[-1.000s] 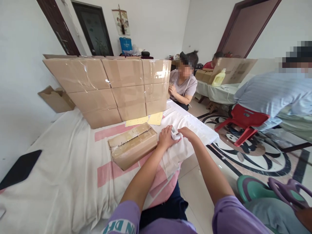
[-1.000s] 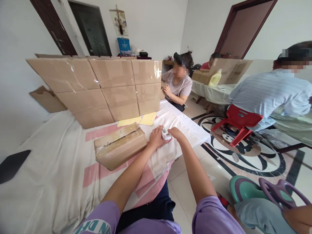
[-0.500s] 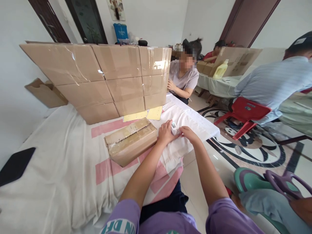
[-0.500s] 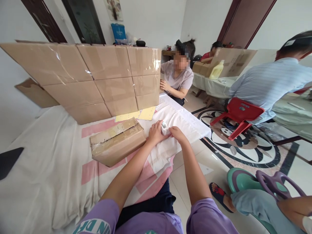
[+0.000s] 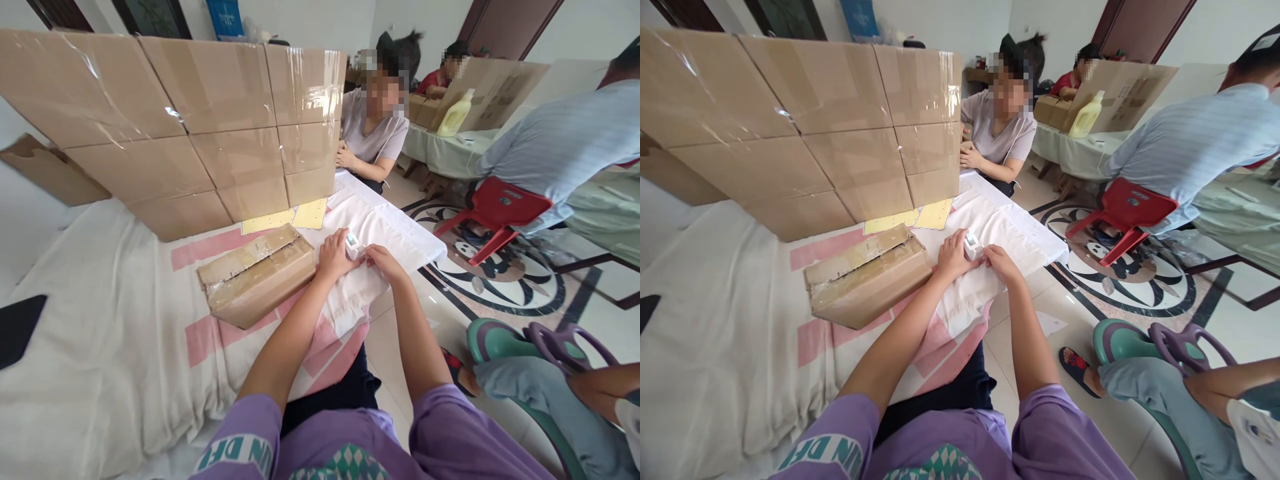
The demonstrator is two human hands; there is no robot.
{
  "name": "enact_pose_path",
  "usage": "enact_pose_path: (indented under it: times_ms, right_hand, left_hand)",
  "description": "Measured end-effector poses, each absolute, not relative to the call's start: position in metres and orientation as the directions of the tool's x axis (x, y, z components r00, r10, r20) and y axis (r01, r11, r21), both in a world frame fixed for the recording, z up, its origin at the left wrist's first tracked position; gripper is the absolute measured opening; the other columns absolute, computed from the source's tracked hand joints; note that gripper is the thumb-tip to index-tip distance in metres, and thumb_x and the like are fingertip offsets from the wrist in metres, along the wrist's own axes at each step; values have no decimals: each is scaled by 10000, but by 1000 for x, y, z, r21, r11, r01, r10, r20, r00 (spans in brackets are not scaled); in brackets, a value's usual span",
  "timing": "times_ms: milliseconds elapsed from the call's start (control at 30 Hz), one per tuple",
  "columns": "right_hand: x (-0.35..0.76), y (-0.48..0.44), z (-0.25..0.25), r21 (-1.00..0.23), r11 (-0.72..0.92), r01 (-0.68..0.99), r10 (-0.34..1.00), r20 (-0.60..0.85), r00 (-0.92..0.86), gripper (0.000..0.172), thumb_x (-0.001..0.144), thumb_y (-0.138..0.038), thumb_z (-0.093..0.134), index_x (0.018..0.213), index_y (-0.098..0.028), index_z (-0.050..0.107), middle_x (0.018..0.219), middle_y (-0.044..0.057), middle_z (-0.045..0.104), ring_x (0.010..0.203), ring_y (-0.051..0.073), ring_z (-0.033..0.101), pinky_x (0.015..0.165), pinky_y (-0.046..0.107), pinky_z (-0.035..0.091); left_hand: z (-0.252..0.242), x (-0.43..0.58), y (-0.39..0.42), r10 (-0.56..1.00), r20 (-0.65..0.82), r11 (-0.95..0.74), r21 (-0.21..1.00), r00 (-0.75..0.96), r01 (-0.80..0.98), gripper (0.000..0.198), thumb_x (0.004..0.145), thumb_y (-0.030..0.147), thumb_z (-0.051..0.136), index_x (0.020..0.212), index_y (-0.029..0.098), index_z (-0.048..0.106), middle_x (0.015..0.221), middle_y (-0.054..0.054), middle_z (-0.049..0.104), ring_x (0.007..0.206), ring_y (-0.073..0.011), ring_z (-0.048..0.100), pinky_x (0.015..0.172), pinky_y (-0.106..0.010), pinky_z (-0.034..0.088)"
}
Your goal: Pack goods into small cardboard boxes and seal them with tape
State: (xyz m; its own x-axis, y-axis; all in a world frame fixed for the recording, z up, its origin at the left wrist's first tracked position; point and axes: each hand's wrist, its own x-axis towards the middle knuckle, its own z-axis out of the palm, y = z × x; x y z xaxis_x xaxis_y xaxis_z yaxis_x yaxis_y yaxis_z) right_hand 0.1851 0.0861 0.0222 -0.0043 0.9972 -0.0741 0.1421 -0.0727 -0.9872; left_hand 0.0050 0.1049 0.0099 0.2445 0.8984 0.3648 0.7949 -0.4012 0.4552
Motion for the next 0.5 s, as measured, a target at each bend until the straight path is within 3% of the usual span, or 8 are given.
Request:
enact_pose_path:
  times_ms: [267,500]
  right_hand:
    - [181,86,15,-988,-90,122,993,-80,86,461,789,-613,706,612,-203,594,623,10,598,585,138,516,648,305,434]
    - [177,87,14,-987,-73,144,985,-49,163,454,841,-597,667,625,-210,568,618,19,599,560,151,543,617,314,456]
  left_hand:
    - [13,5,104,901,359,-397,455,244,797,964,795,601,730,1592,219,344,1651,-93,416,1389,-351,467,1089,-453,465]
    - [13,4,104,900,357,-399,447,249,800,952,807,623,702,1591,229,332,1654,-87,407,1382,-348,472,1081,-445,471]
